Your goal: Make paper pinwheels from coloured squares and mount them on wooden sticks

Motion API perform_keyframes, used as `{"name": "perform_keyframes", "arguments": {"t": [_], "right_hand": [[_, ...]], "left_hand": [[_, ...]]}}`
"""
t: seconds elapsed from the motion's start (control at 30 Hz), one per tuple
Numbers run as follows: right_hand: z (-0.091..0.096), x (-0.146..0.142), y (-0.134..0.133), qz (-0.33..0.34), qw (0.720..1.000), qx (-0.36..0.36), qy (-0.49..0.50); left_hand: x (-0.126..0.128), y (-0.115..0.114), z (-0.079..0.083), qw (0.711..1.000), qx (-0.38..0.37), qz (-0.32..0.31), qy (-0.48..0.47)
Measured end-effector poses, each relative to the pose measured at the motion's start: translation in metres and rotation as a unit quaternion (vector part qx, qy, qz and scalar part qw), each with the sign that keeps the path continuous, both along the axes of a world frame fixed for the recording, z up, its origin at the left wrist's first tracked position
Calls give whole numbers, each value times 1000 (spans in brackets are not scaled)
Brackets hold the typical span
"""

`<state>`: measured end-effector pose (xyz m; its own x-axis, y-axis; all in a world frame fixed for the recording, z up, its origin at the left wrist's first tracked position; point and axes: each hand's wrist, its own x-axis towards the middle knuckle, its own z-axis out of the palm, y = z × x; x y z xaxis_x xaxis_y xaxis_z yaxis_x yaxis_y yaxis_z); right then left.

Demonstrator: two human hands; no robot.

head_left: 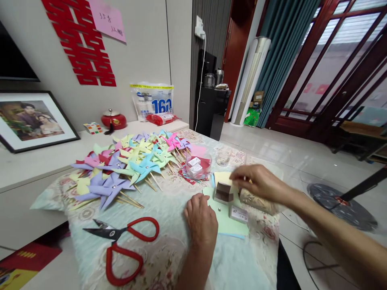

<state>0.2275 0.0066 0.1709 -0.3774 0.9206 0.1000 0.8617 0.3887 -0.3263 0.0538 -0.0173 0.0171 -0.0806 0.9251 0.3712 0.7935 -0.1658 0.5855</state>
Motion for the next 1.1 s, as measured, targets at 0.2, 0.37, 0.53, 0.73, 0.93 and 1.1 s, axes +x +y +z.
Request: {"name": "perform_keyframes", "arguments": {"t": [0.2,0.37,0.53,0.73,0.93,1.1], "right_hand": [[-22,3,115,-16,971,-115,-207],[-60,1,148,-7,941,-188,-282],[-77,6,157,-4,924,-223,-309],[-80,17,163,-11,932,-220,-286],[-85,20,168,-27,948,-183,-260],[-88,19,170,-30,949,-172,-262]], "left_hand": [[-6,3,-17,1000,-9,-3,19],[-5,4,-17,1000,-22,3,7],[-5,4,-16,999,-38,5,4],[-5,4,-15,998,-56,-3,0],[-4,4,-16,999,-52,-2,-6],[-4,5,-17,999,-52,-4,-10]]}}
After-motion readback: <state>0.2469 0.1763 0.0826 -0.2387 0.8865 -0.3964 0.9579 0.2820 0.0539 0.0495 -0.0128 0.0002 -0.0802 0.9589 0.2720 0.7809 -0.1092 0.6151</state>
